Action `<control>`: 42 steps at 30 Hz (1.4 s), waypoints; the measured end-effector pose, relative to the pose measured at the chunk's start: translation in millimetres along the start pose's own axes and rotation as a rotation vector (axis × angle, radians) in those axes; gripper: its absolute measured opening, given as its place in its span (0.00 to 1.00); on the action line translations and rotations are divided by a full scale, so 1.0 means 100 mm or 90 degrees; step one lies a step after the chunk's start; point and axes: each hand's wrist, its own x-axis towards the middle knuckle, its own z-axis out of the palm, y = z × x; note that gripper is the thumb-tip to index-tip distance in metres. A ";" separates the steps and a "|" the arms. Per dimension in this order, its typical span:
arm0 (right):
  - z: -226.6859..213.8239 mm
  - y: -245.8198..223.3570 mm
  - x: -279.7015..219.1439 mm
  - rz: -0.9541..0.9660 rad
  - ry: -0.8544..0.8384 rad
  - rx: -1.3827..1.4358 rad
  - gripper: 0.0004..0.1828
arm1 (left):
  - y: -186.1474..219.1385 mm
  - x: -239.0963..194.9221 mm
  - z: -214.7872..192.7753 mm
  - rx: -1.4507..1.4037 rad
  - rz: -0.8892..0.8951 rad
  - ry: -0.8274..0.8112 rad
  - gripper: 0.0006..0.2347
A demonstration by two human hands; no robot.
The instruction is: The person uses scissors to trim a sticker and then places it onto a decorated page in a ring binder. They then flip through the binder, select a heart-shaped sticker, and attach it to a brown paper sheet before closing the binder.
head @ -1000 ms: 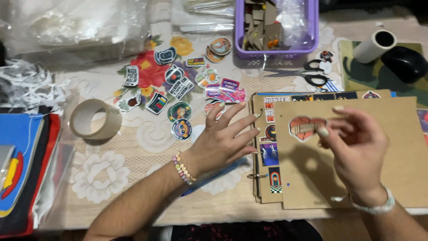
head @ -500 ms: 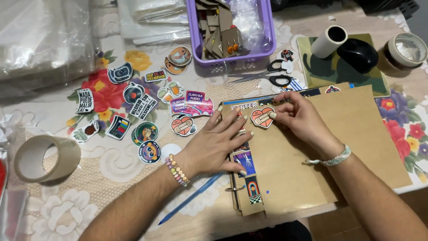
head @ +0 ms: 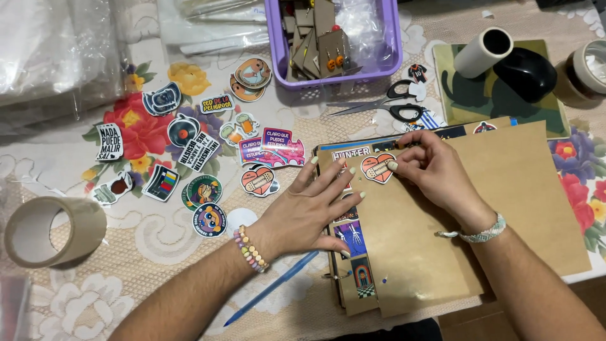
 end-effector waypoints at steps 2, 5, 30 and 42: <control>0.02 -0.06 -0.04 0.003 0.005 -0.004 0.26 | 0.01 0.00 0.00 0.001 -0.002 0.002 0.42; 0.03 -0.10 -0.06 0.000 0.015 -0.025 0.25 | 0.00 0.00 0.00 0.000 -0.003 0.005 0.42; 0.09 -0.34 -0.30 -0.360 -0.062 -0.650 0.14 | -0.01 0.01 -0.13 -0.195 0.014 0.070 0.42; 0.51 -1.16 -1.31 -0.858 0.239 -0.563 0.06 | 0.26 -0.15 -1.17 -1.348 0.059 0.176 0.44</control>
